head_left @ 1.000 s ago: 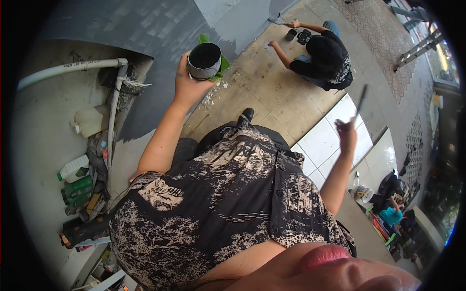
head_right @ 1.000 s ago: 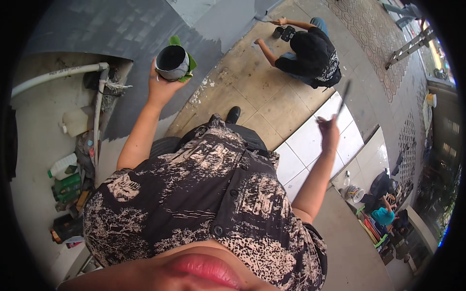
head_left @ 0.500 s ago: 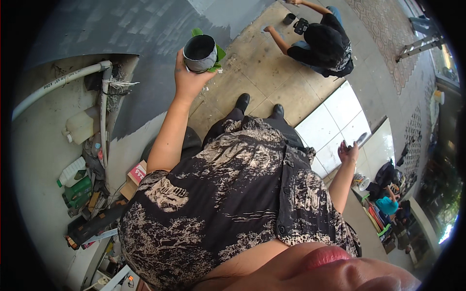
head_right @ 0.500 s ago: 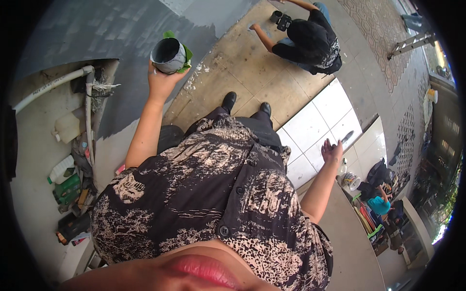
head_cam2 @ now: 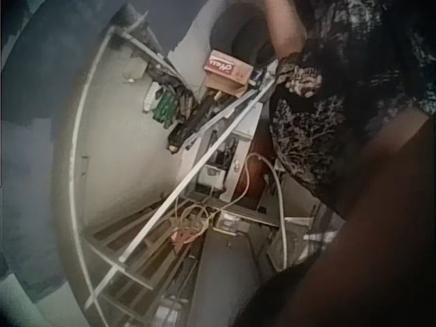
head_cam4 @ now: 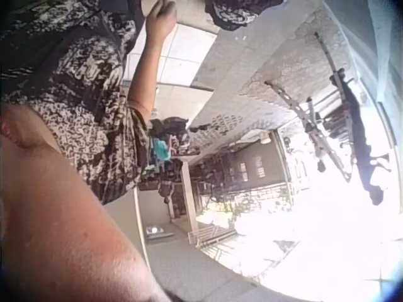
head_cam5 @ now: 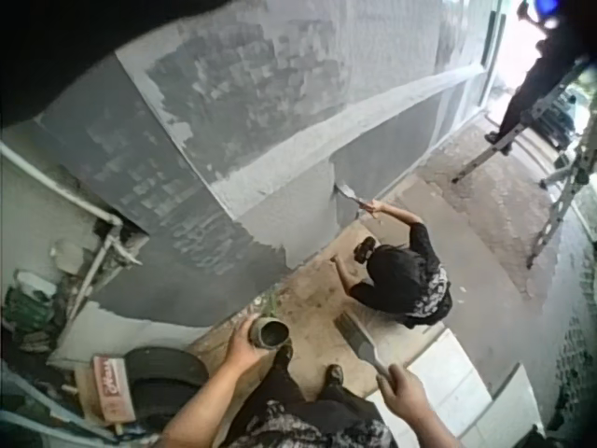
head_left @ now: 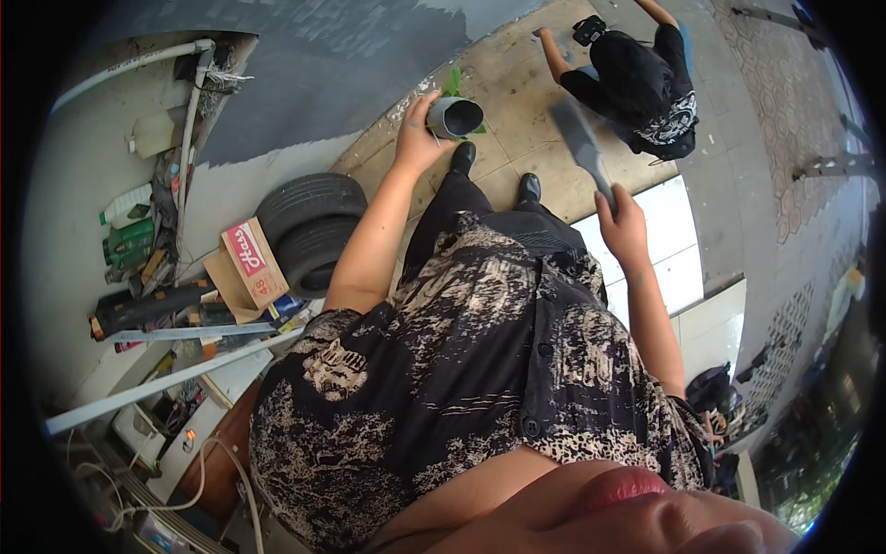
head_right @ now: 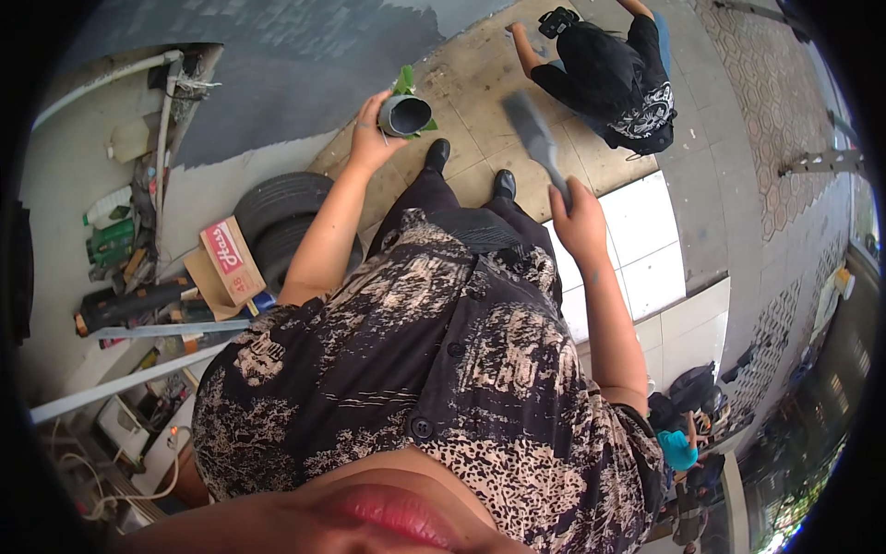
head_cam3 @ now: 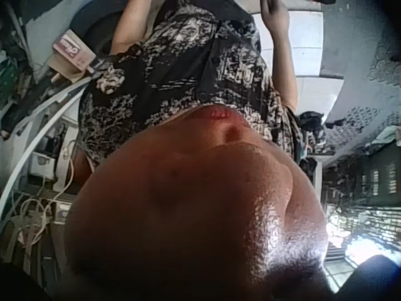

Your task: Painting a gray wall with a brush while holding a small paint container.

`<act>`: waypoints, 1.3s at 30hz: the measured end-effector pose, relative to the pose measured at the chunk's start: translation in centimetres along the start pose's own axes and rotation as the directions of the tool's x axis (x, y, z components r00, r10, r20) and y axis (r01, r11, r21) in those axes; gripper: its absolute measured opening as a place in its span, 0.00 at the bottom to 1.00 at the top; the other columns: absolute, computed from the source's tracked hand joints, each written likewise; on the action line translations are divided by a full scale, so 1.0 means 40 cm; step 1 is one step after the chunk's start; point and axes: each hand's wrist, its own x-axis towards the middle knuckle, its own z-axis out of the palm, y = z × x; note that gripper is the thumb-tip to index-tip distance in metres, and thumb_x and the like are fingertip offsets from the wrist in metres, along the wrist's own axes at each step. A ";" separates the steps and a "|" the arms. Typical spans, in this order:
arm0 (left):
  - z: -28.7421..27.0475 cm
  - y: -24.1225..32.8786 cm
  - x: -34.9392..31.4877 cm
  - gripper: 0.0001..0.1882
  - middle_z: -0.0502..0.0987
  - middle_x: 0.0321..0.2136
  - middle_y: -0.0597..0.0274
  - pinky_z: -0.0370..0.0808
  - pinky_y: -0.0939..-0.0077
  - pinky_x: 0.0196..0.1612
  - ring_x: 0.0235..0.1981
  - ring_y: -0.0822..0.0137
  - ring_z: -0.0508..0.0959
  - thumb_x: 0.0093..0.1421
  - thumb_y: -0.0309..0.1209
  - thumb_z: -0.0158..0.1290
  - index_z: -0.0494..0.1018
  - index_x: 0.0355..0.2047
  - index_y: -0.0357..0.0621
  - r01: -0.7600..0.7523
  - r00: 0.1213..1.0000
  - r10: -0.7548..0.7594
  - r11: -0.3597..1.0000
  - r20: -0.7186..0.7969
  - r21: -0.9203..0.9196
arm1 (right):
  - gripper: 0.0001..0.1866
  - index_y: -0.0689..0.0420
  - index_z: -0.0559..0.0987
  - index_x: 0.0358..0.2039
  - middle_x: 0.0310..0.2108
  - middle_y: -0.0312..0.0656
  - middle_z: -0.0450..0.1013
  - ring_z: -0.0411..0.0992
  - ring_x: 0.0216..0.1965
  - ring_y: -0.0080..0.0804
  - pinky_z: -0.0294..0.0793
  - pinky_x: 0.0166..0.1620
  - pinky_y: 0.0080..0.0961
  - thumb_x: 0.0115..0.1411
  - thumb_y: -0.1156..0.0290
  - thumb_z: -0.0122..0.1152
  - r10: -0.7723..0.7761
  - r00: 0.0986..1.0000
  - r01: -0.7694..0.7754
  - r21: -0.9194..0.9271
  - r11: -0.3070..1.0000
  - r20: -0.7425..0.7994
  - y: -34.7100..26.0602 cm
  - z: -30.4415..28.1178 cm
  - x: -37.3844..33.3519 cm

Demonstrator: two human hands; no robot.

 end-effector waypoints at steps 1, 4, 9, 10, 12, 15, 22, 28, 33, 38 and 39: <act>0.022 0.045 -0.020 0.47 0.74 0.56 0.54 0.74 0.58 0.60 0.59 0.48 0.74 0.33 0.28 0.75 0.70 0.58 0.51 0.013 1.000 -0.013 0.998 -0.007 0.058 | 0.14 0.62 0.72 0.32 0.26 0.52 0.74 0.75 0.29 0.54 0.70 0.33 0.46 0.66 0.64 0.61 -0.225 0.973 0.230 -0.103 0.968 0.057 -0.038 -0.050 0.013; 0.033 0.084 -0.068 0.47 0.74 0.56 0.54 0.74 0.58 0.59 0.58 0.48 0.74 0.34 0.28 0.75 0.69 0.58 0.51 0.079 0.995 -0.083 0.993 0.048 0.092 | 0.12 0.60 0.71 0.31 0.28 0.52 0.73 0.72 0.31 0.59 0.69 0.34 0.48 0.64 0.67 0.63 -0.403 0.898 0.413 -0.026 0.910 0.176 -0.126 -0.120 0.034; -0.001 0.092 -0.184 0.51 0.74 0.57 0.52 0.73 0.62 0.62 0.59 0.54 0.75 0.35 0.30 0.77 0.66 0.62 0.45 0.163 0.987 -0.163 0.986 -0.006 0.035 | 0.13 0.62 0.74 0.31 0.27 0.52 0.74 0.73 0.30 0.58 0.69 0.33 0.47 0.64 0.65 0.64 -0.462 0.855 0.487 -0.057 0.872 0.235 -0.172 -0.142 0.021; -0.026 0.077 -0.210 0.51 0.74 0.57 0.52 0.73 0.62 0.62 0.59 0.54 0.75 0.35 0.30 0.77 0.66 0.62 0.45 0.167 0.986 -0.166 0.985 -0.019 0.035 | 0.13 0.62 0.74 0.31 0.27 0.52 0.74 0.73 0.30 0.58 0.69 0.33 0.47 0.64 0.65 0.64 -0.472 0.848 0.498 -0.057 0.865 0.241 -0.188 -0.123 0.010; -0.126 0.089 -0.249 0.49 0.76 0.55 0.54 0.74 0.62 0.61 0.57 0.56 0.76 0.36 0.32 0.78 0.68 0.60 0.48 0.274 0.959 -0.284 0.913 0.010 -0.301 | 0.15 0.63 0.75 0.30 0.26 0.54 0.74 0.73 0.28 0.58 0.69 0.32 0.46 0.64 0.62 0.64 -0.354 0.911 0.369 -0.037 0.929 0.214 -0.236 -0.054 -0.034; -0.242 0.100 -0.320 0.48 0.78 0.54 0.55 0.73 0.66 0.61 0.56 0.61 0.77 0.37 0.37 0.80 0.70 0.59 0.40 0.319 0.940 -0.272 0.915 0.206 -0.249 | 0.19 0.64 0.76 0.33 0.26 0.55 0.76 0.76 0.27 0.52 0.72 0.34 0.42 0.68 0.57 0.58 -0.270 0.931 0.250 0.108 0.962 0.244 -0.261 0.102 -0.085; -0.295 0.287 -0.471 0.44 0.78 0.53 0.62 0.72 0.69 0.59 0.54 0.67 0.76 0.37 0.33 0.80 0.74 0.56 0.41 0.457 0.827 -0.183 0.769 0.531 -0.447 | 0.23 0.67 0.74 0.55 0.44 0.48 0.80 0.77 0.46 0.34 0.75 0.50 0.30 0.74 0.59 0.49 -0.428 0.748 0.055 0.594 0.803 0.508 -0.294 0.299 -0.104; -0.362 0.403 -0.557 0.43 0.78 0.52 0.63 0.71 0.68 0.60 0.55 0.66 0.76 0.39 0.28 0.78 0.72 0.57 0.42 0.390 0.916 -0.155 0.561 0.370 -0.730 | 0.25 0.62 0.68 0.66 0.59 0.44 0.73 0.70 0.60 0.31 0.67 0.63 0.28 0.75 0.60 0.46 -0.557 0.543 0.009 0.659 0.752 0.628 -0.423 0.278 -0.179; -0.383 0.417 -0.620 0.41 0.77 0.53 0.63 0.71 0.65 0.60 0.56 0.64 0.75 0.43 0.24 0.74 0.71 0.59 0.42 0.358 0.934 -0.199 0.470 0.298 -0.807 | 0.24 0.62 0.71 0.63 0.57 0.44 0.75 0.72 0.57 0.31 0.69 0.61 0.29 0.76 0.60 0.44 -0.555 0.513 -0.044 0.666 0.745 0.655 -0.464 0.268 -0.241; -0.401 0.460 -0.677 0.40 0.77 0.53 0.62 0.71 0.64 0.61 0.56 0.64 0.75 0.45 0.25 0.71 0.70 0.60 0.41 0.290 0.957 -0.165 0.468 0.240 -0.835 | 0.25 0.63 0.71 0.63 0.56 0.43 0.75 0.73 0.57 0.32 0.70 0.61 0.29 0.76 0.59 0.42 -0.528 0.486 -0.103 0.646 0.756 0.696 -0.478 0.247 -0.316; -0.409 0.464 -0.683 0.40 0.77 0.53 0.62 0.71 0.64 0.61 0.56 0.63 0.76 0.45 0.26 0.70 0.69 0.60 0.41 0.302 0.953 -0.175 0.450 0.248 -0.840 | 0.26 0.61 0.70 0.65 0.55 0.42 0.76 0.73 0.56 0.33 0.71 0.60 0.30 0.76 0.57 0.42 -0.557 0.463 -0.097 0.664 0.741 0.689 -0.477 0.244 -0.324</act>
